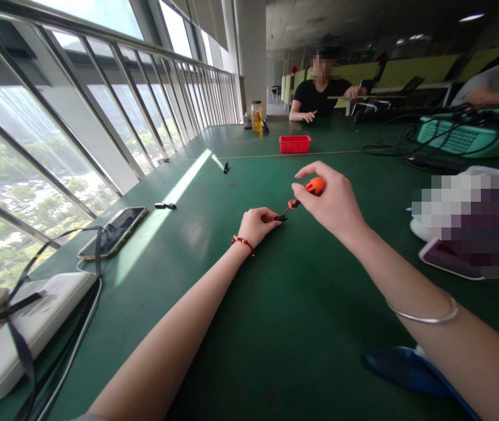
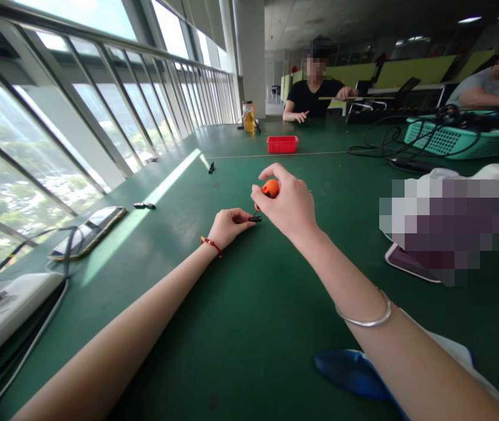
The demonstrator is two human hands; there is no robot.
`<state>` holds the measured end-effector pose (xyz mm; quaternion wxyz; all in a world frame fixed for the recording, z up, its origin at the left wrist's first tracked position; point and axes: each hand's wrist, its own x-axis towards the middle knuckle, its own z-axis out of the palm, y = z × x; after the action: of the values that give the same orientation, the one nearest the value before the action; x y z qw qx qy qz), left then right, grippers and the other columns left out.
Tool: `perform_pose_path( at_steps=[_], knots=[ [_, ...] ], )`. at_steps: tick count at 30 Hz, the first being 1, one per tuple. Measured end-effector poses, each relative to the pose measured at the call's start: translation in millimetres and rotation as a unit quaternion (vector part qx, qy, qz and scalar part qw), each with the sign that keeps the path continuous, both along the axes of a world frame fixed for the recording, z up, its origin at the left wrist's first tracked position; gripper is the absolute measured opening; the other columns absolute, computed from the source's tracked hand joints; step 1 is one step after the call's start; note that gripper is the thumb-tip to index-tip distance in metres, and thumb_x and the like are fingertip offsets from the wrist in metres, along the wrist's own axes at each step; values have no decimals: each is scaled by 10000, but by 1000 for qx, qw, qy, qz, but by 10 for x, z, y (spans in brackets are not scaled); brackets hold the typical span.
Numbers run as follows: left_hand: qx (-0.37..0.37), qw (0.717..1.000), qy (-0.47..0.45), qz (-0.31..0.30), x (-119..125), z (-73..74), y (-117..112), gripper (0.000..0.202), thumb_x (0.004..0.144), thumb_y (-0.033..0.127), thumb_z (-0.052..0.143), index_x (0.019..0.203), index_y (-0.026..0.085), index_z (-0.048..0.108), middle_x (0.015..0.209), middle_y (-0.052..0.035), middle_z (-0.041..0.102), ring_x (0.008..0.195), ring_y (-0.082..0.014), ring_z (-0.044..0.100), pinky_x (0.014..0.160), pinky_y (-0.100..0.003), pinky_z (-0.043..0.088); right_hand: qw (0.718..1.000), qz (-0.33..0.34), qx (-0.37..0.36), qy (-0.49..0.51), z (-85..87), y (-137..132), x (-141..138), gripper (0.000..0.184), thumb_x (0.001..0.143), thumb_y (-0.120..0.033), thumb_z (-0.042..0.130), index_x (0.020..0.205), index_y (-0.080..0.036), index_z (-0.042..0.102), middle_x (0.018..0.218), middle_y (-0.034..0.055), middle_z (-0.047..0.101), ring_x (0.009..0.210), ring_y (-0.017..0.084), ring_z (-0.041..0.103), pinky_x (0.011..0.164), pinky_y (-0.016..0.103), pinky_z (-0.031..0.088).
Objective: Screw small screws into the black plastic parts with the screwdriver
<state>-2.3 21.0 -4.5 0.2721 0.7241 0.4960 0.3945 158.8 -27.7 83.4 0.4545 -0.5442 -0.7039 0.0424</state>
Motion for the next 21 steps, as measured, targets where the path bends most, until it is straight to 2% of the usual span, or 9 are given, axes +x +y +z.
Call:
perform_pose_path(
  at_steps=[3, 5, 8, 11, 13, 15, 17, 19, 21],
  knots=[
    [2, 1000, 0, 0, 0, 2, 1, 105, 669, 224, 696, 739, 146, 687, 702, -25, 695, 654, -138, 623, 619, -233, 493, 1000, -1, -4, 4, 2, -3, 0, 352, 720, -362, 545, 1045, -231, 520, 736, 4, 580, 620, 181, 534, 560, 285, 370],
    [2, 1000, 0, -1, 1, 4, 2, 107, 671, 223, 695, 744, 145, 688, 702, -27, 695, 653, -139, 623, 620, -234, 492, 1000, -21, -14, 1, 9, -16, -7, 377, 732, -418, 547, 1056, -229, 510, 706, 4, 570, 621, 192, 538, 548, 284, 358],
    [0, 1000, 0, -3, 3, 8, 0, 104, 673, 220, 694, 745, 145, 686, 711, -29, 698, 655, -139, 625, 624, -236, 494, 999, -42, -25, -6, 14, -32, -21, 311, 775, -511, 498, 894, -230, 557, 641, 9, 556, 619, 199, 540, 540, 278, 339],
    [1, 1000, 6, 0, 6, 12, -5, 98, 672, 214, 693, 744, 148, 686, 710, -24, 698, 655, -138, 625, 628, -236, 495, 1000, 0, -20, -6, 3, -27, -26, 255, 798, -465, 476, 777, -225, 562, 656, 13, 572, 614, 181, 536, 553, 274, 349],
    [4, 1000, 9, 1, 7, 15, -9, 94, 672, 211, 692, 743, 149, 686, 703, -20, 696, 655, -138, 625, 630, -235, 495, 1000, 15, -12, -1, -9, -18, -23, 200, 767, -395, 512, 863, -229, 566, 690, 6, 578, 609, 174, 531, 562, 275, 362],
    [5, 1000, 9, 2, 8, 16, -11, 91, 672, 212, 693, 738, 150, 686, 700, -18, 695, 654, -138, 624, 631, -235, 495, 1000, 11, -4, 5, -18, -12, -19, 305, 727, -359, 545, 1007, -238, 535, 720, 1, 578, 611, 179, 531, 565, 282, 369],
    [5, 1000, 8, 3, 8, 15, -9, 90, 672, 214, 693, 737, 151, 686, 699, -18, 695, 652, -138, 623, 629, -235, 495, 1000, -3, -1, 10, -19, -13, -17, 404, 713, -387, 562, 1085, -244, 498, 722, 3, 575, 623, 194, 535, 561, 289, 370],
    [4, 1000, 6, 1, 8, 10, -4, 92, 674, 214, 691, 741, 151, 687, 700, -20, 695, 651, -138, 623, 627, -234, 495, 1000, -27, -10, 12, -14, -18, -22, 385, 724, -453, 555, 1045, -242, 519, 684, 6, 565, 631, 206, 538, 557, 293, 366],
    [5, 1000, 6, -1, 7, 4, 2, 95, 673, 212, 692, 743, 149, 686, 703, -21, 695, 653, -138, 624, 627, -234, 495, 999, -29, -24, 13, -8, -23, -31, 305, 755, -497, 518, 902, -234, 561, 641, 9, 553, 628, 204, 536, 561, 291, 365]
  ],
)
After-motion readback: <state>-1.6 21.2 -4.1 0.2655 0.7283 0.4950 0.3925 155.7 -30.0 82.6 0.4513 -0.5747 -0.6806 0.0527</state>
